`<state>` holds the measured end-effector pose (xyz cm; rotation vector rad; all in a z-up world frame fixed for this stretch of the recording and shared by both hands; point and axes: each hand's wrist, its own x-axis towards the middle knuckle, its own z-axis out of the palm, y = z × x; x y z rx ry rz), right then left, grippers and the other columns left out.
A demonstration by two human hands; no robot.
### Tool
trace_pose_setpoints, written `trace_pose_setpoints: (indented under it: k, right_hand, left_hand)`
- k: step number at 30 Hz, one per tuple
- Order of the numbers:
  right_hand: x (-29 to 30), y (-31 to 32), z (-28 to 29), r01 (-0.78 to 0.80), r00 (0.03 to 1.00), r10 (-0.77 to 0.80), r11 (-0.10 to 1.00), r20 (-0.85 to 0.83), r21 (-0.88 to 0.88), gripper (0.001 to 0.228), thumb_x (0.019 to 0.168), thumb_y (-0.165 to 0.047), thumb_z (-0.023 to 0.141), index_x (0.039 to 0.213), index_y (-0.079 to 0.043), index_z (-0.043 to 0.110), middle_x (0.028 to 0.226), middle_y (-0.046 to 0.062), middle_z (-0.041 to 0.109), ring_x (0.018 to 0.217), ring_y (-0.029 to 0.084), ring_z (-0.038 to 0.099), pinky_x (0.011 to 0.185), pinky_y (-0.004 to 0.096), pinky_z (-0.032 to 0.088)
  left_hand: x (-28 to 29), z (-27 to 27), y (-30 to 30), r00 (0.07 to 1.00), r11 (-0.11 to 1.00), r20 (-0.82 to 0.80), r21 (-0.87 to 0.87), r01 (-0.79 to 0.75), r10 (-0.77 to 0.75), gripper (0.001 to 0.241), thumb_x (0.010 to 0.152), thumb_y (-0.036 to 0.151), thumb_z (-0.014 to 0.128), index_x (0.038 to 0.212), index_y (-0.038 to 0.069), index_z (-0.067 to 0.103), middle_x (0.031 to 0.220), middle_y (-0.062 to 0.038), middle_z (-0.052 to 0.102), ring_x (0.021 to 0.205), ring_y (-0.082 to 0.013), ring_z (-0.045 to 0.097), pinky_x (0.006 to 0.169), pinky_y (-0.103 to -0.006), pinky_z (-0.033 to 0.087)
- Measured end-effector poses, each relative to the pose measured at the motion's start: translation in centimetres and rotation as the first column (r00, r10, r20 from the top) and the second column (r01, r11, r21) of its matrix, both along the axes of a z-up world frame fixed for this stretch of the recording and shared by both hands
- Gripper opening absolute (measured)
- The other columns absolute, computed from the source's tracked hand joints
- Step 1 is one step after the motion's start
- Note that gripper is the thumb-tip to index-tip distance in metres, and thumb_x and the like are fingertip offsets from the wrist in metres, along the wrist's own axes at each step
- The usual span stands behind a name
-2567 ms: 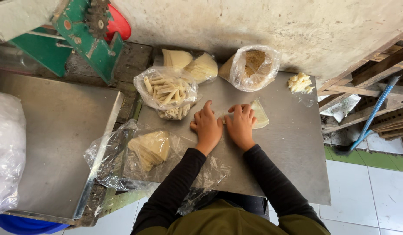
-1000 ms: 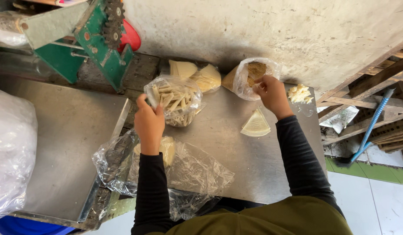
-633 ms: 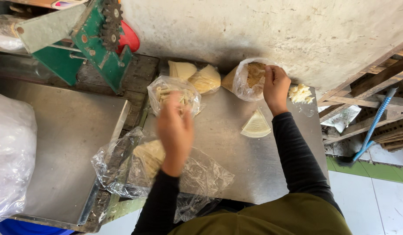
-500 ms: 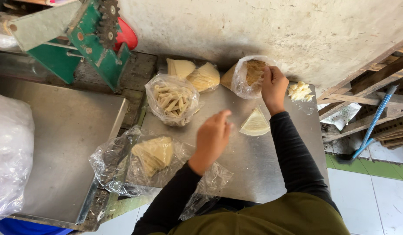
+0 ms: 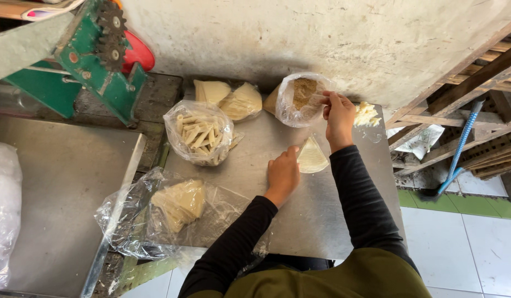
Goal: The person fills small triangle wrappers with a brown paste by hand and folds them into triangular shapes on a metal surface.
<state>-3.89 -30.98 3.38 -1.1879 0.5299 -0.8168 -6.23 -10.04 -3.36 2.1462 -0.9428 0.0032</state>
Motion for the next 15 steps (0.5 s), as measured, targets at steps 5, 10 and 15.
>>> trace_pose_setpoints:
  k: [5,10,15]
  right_hand:
    - [-2.5,0.2,1.9,-0.028,0.997,0.021,0.993,0.068,0.113,0.023,0.105,-0.016,0.056,0.107,0.001,0.071,0.086,0.005,0.070,0.062,0.007,0.053,0.055,0.021,0.041]
    - [-7.0,0.9,3.3,-0.065,0.997,0.055,0.978,0.055,0.198,0.023,0.106,-0.017,0.055,0.108,0.000,0.071,0.086,0.003,0.067,0.068,0.009,0.055,0.062,0.023,0.046]
    - [-12.0,2.9,1.4,-0.164,0.984,0.175,0.966,-0.037,0.202,0.027,0.108,-0.018,0.050,0.111,0.001,0.069,0.088,0.003,0.067,0.070,0.010,0.054,0.065,0.024,0.046]
  left_hand:
    - [0.5,1.0,1.1,0.957,0.987,-0.281,-0.160,0.024,-0.069,0.042,0.091,0.003,0.068,0.131,0.003,0.055,0.103,-0.015,0.068,0.090,-0.0276,0.068,0.080,-0.0405,0.055]
    - [1.0,1.9,2.6,0.901,0.976,-0.428,-0.218,-0.021,-0.076,0.044,0.086,0.005,0.073,0.127,0.003,0.058,0.095,-0.013,0.073,0.079,-0.0247,0.073,0.072,-0.0361,0.058]
    - [1.3,2.5,4.6,0.896,0.975,-0.436,-0.223,-0.016,-0.085,0.041,0.086,0.006,0.073,0.126,0.003,0.060,0.091,-0.013,0.077,0.078,-0.0236,0.076,0.071,-0.0338,0.059]
